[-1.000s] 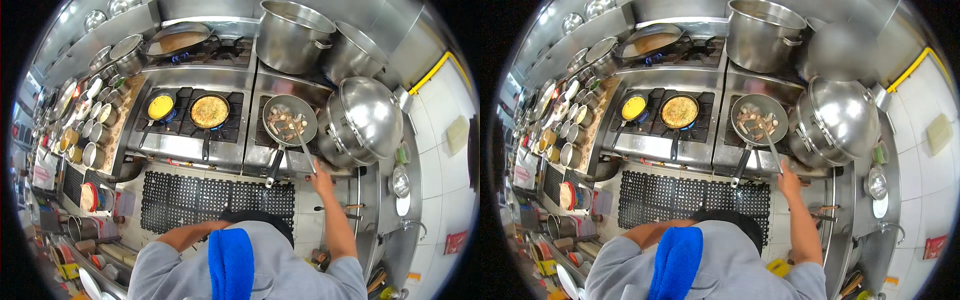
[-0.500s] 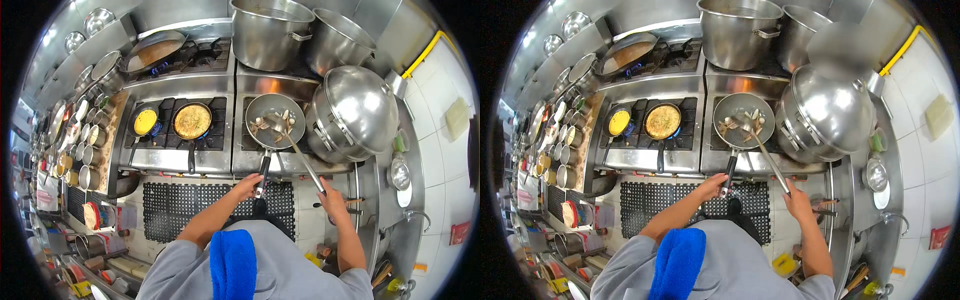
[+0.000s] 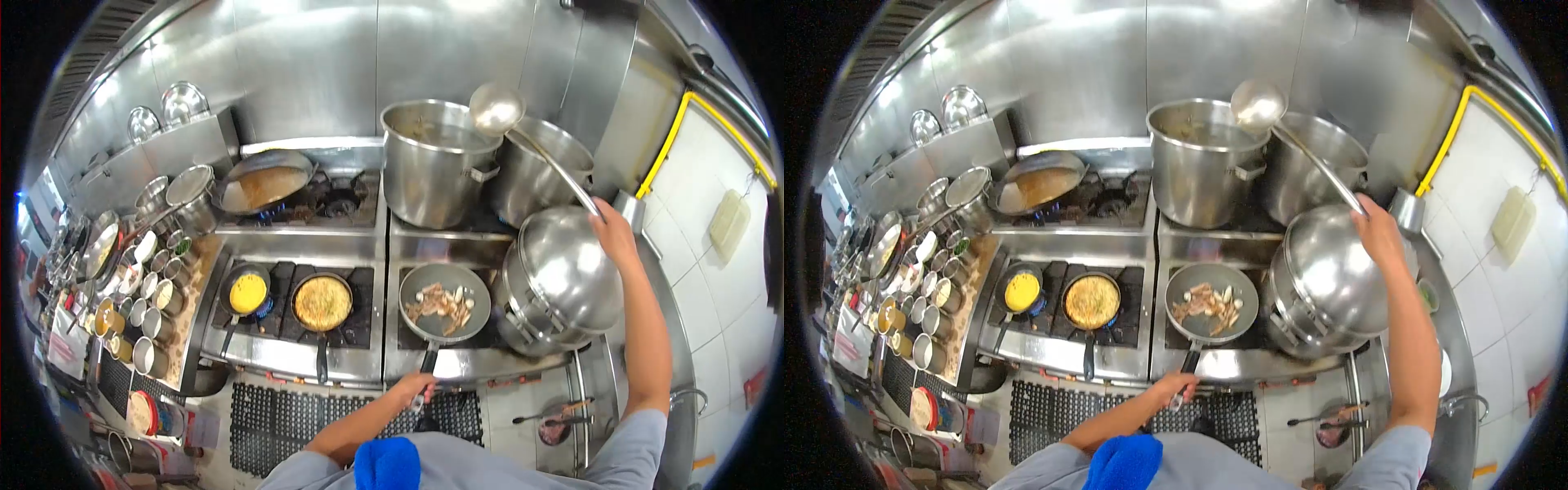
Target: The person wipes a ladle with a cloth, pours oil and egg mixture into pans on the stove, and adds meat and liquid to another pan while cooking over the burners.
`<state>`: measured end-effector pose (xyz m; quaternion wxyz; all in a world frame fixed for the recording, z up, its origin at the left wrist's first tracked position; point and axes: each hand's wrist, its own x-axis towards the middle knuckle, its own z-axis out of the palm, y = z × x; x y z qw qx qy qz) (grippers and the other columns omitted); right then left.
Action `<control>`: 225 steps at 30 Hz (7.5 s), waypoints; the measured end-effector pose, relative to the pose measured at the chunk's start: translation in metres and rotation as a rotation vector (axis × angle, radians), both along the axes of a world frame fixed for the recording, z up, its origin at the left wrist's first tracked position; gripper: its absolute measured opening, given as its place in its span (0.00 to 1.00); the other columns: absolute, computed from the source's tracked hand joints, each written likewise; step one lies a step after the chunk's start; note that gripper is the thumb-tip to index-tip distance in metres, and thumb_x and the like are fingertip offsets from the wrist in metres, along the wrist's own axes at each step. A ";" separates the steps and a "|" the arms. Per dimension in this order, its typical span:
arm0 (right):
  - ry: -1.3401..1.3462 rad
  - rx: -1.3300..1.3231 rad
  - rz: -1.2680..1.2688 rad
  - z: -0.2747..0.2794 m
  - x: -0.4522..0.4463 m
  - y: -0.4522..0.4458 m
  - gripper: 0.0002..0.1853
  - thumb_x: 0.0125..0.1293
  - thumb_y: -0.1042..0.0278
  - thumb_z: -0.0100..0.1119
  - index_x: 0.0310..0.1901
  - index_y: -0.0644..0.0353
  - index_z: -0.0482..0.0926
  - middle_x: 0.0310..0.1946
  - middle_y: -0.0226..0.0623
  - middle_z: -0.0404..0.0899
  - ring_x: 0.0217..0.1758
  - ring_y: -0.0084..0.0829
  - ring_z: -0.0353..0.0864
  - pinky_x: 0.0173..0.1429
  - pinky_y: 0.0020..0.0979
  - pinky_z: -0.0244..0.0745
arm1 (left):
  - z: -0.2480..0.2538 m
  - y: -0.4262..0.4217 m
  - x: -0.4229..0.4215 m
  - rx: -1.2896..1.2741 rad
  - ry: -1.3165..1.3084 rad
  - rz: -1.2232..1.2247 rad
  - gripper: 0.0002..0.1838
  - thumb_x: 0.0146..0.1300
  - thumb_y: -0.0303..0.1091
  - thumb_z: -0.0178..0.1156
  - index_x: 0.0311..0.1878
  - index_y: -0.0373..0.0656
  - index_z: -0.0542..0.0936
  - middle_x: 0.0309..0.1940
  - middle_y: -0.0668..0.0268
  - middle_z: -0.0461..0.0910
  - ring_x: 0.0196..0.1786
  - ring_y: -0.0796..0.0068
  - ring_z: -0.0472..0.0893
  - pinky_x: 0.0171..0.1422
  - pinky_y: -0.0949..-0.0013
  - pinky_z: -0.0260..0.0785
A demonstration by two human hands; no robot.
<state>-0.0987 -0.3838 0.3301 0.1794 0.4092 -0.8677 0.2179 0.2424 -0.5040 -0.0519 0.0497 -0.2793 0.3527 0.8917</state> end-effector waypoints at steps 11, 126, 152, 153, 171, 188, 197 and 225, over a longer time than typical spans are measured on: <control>0.337 0.482 -0.195 0.058 -0.062 -0.182 0.18 0.57 0.49 0.57 0.40 0.54 0.81 0.41 0.39 0.81 0.46 0.39 0.80 0.47 0.38 0.74 | 0.132 -0.005 0.050 -0.114 -0.028 0.003 0.14 0.57 0.32 0.54 0.17 0.44 0.65 0.11 0.70 0.64 0.13 0.78 0.64 0.17 0.72 0.59; -0.461 0.535 0.043 0.107 -0.020 0.014 0.12 0.56 0.57 0.62 0.32 0.57 0.82 0.11 0.29 0.70 0.11 0.18 0.64 0.16 0.24 0.60 | 0.257 -0.028 -0.001 -0.220 0.093 0.117 0.10 0.57 0.31 0.54 0.22 0.44 0.67 0.14 0.71 0.65 0.13 0.79 0.65 0.16 0.72 0.59; 0.290 0.359 -0.216 0.073 -0.049 -0.148 0.20 0.54 0.48 0.60 0.43 0.53 0.81 0.40 0.44 0.80 0.44 0.42 0.80 0.49 0.40 0.74 | -0.013 0.017 -0.014 -0.224 -0.019 -0.037 0.15 0.58 0.35 0.53 0.16 0.43 0.69 0.10 0.67 0.68 0.13 0.77 0.69 0.17 0.72 0.62; 0.296 0.351 -0.217 0.070 -0.052 -0.158 0.20 0.54 0.48 0.60 0.43 0.53 0.81 0.40 0.44 0.80 0.44 0.42 0.80 0.49 0.40 0.74 | -0.004 0.018 -0.013 -0.201 -0.051 -0.033 0.15 0.58 0.35 0.53 0.16 0.44 0.68 0.11 0.67 0.68 0.13 0.77 0.69 0.17 0.71 0.62; 0.279 0.366 -0.144 0.067 -0.059 -0.203 0.21 0.50 0.48 0.65 0.34 0.60 0.82 0.33 0.39 0.82 0.39 0.37 0.82 0.43 0.36 0.75 | -0.053 0.006 0.025 -0.081 -0.097 0.013 0.18 0.64 0.46 0.52 0.49 0.43 0.69 0.36 0.65 0.76 0.32 0.75 0.77 0.31 0.71 0.71; -0.631 0.441 -0.065 0.115 -0.063 -0.187 0.19 0.59 0.48 0.58 0.28 0.59 0.79 0.12 0.25 0.65 0.10 0.15 0.57 0.16 0.24 0.53 | -0.106 0.030 0.176 -0.310 -0.452 0.357 0.17 0.64 0.41 0.52 0.48 0.37 0.72 0.41 0.58 0.78 0.38 0.69 0.80 0.43 0.69 0.73; -0.616 0.413 -0.073 0.151 -0.031 -0.131 0.20 0.58 0.47 0.58 0.32 0.60 0.79 0.11 0.25 0.66 0.09 0.14 0.57 0.14 0.21 0.53 | -0.132 0.016 0.191 -0.417 -0.401 0.359 0.17 0.63 0.39 0.49 0.45 0.32 0.74 0.37 0.56 0.80 0.37 0.69 0.81 0.42 0.71 0.73; -0.090 0.462 -0.384 -0.240 0.206 0.068 0.16 0.57 0.54 0.58 0.46 0.48 0.78 0.33 0.46 0.79 0.37 0.47 0.78 0.39 0.43 0.73 | -0.118 0.033 0.379 -0.986 -0.953 -0.842 0.30 0.64 0.58 0.40 0.62 0.50 0.68 0.65 0.56 0.61 0.68 0.54 0.58 0.69 0.42 0.45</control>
